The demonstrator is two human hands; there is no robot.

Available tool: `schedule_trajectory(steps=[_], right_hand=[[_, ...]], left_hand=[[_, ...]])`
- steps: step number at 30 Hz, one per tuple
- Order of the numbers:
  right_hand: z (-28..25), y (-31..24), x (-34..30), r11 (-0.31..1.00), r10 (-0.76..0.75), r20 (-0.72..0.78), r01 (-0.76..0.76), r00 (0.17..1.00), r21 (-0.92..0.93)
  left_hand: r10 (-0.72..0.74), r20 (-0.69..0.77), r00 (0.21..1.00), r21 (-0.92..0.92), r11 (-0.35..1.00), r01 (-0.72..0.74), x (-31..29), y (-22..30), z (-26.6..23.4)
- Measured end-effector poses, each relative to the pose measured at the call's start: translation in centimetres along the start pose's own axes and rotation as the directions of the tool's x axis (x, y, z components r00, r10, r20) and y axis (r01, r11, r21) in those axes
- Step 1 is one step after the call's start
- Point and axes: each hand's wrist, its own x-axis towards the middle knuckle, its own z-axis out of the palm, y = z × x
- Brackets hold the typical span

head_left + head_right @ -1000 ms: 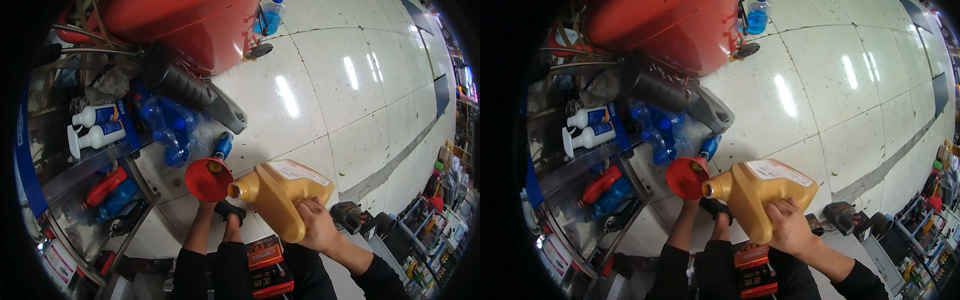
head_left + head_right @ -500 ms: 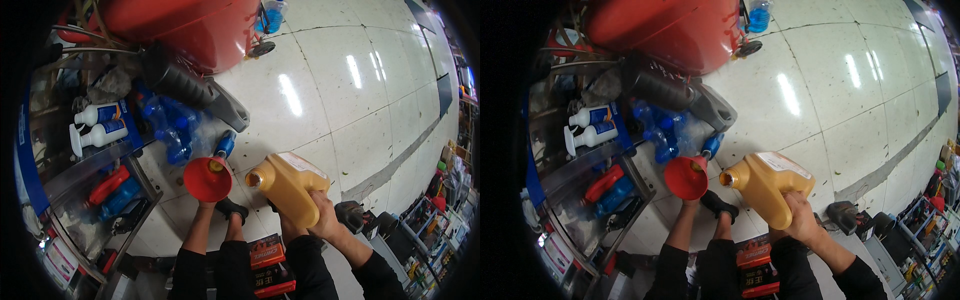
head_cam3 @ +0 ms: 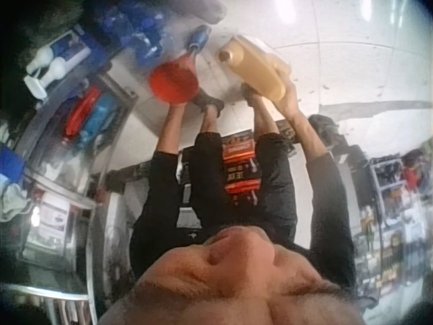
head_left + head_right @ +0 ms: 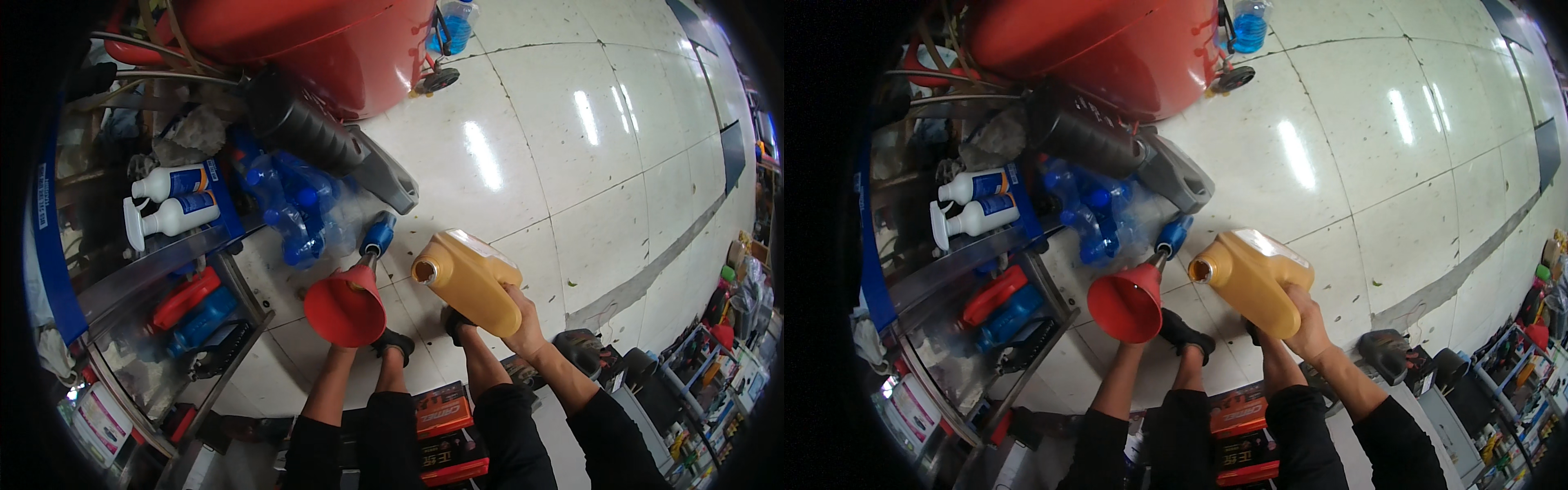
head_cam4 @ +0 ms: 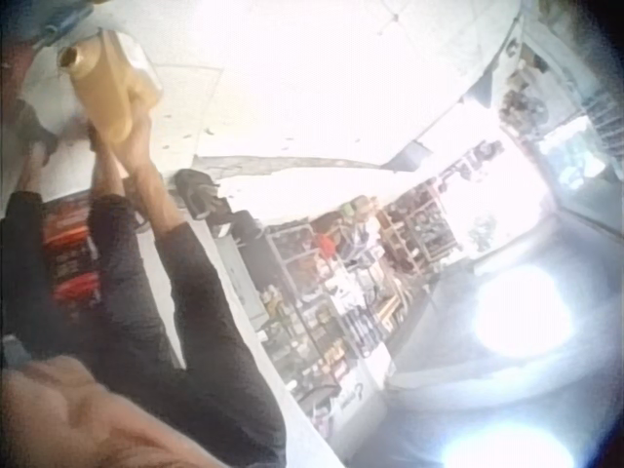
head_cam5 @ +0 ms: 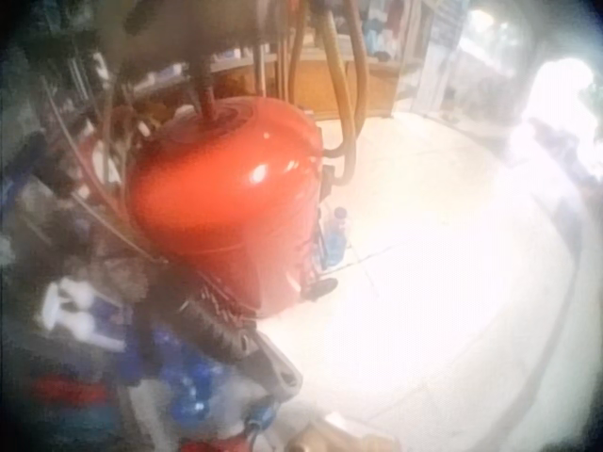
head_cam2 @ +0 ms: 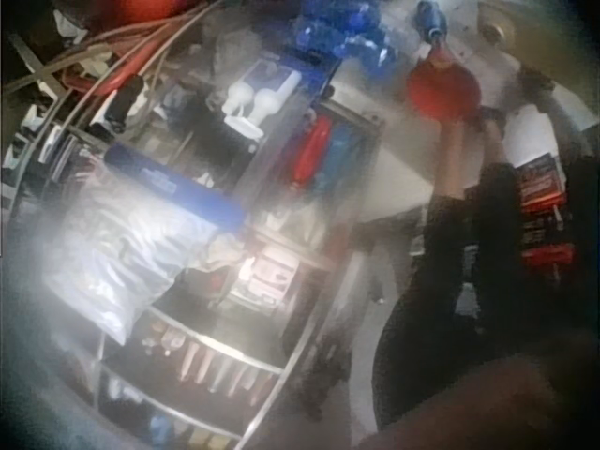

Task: The person pours liquid from a black container into a blue bottle, then uses a red funnel to pour liquid from a gold container into the same blue bottle. The person closes the blue bottle and places it on a shelf.

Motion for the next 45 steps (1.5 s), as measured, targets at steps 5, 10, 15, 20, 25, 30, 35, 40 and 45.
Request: schedule_trajectory(steps=[5, 10, 15, 20, 25, 30, 35, 40, 45], right_hand=[[0.9, 1.2, 0.5, 0.997, -0.078, -0.022, 0.077, 0.997, -0.010], [2.1, 2.2, 1.1, 1.000, -0.023, -0.065, 0.024, 0.998, 0.011], [2.7, 2.5, 1.4, 1.000, -0.004, -0.064, 0.005, 0.998, 0.014], [3.3, 2.6, 2.3, 0.997, -0.056, -0.032, 0.054, 0.998, -0.053], [4.3, 2.8, 2.7, 0.989, 0.003, -0.047, -0.010, 0.999, -0.149], [5.3, 3.4, 3.6, 0.990, -0.060, -0.028, 0.055, 0.998, -0.132], [6.4, 3.9, 4.7, 0.982, -0.054, 0.003, 0.053, 0.999, -0.184], [7.8, 4.6, 5.3, 0.965, -0.030, 0.018, 0.034, 0.999, -0.259], [9.0, 4.8, 5.4, 0.944, 0.033, 0.008, -0.028, 0.999, -0.330]], left_hand=[[-0.010, -0.030, 0.999, 0.016, 1.000, 0.010, -0.1, 0.3, -0.4], [-0.011, -0.064, 0.998, 0.043, 0.999, 0.014, 0.0, 0.4, -0.9], [-0.102, -0.118, 0.988, 0.063, 0.992, 0.110, -0.3, 0.5, -1.5], [-0.216, -0.134, 0.967, -0.002, 0.976, 0.217, -0.2, 0.8, -2.0], [-0.103, -0.139, 0.985, 0.037, 0.993, 0.109, 0.3, 1.4, -1.4], [-0.249, -0.149, 0.957, -0.187, 0.957, 0.220, 1.0, 3.0, -1.3], [-0.432, -0.333, 0.838, -0.469, 0.847, 0.250, 2.3, 4.2, -0.8], [-0.575, -0.393, 0.717, -0.682, 0.706, 0.193, 3.4, 3.5, -1.0], [-0.618, -0.396, 0.679, -0.754, 0.641, 0.144, 3.5, 2.8, -1.4]])
